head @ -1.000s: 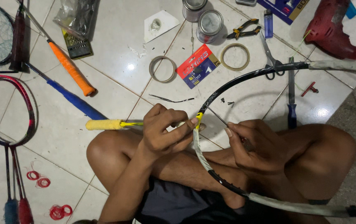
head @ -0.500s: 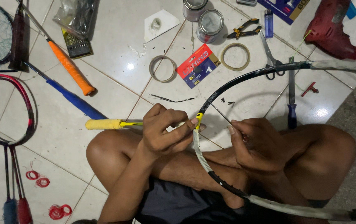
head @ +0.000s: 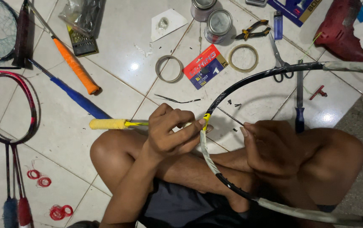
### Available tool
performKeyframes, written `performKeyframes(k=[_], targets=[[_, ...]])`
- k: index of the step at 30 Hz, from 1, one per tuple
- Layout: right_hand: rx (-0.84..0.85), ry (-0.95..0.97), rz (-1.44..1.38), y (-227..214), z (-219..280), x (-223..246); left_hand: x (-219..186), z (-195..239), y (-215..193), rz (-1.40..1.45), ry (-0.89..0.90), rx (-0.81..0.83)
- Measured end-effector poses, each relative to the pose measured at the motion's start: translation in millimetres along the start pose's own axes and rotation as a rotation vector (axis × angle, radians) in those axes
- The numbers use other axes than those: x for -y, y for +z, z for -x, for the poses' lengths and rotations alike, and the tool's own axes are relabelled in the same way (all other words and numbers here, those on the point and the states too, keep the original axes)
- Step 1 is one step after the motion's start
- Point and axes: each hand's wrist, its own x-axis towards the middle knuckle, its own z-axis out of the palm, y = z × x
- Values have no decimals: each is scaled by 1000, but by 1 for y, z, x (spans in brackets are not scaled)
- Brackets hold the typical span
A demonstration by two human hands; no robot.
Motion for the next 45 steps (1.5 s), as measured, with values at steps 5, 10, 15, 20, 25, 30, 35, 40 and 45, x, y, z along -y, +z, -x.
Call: performKeyframes(k=[5,10,15,20,25,30,35,40,45], targets=[[-111,245,10,29,68,-32,0,-3,0,-1,-4,-7],[37,286,48,-2,1,6,-2,-6,0,-15,-4,-11],[85,226,5,7,39,-19,-1,-2,-1,-25,-7,-3],[32,272,127,20,91,-66,0,-3,-4,-59,-36,1],[81,487,190,73,78,-93,36,-3,0,-87,-79,15],[157,529,36,145,97,-157,69,-11,7,-169,-107,-47],[122,613,55,189,104,-178,71,-14,7,-183,-148,-79],[176,632,156,190,95,-174,69,-15,4,-172,-161,-78],[256,659,206,190,100,-176,68,-18,4,-169,-154,-92]])
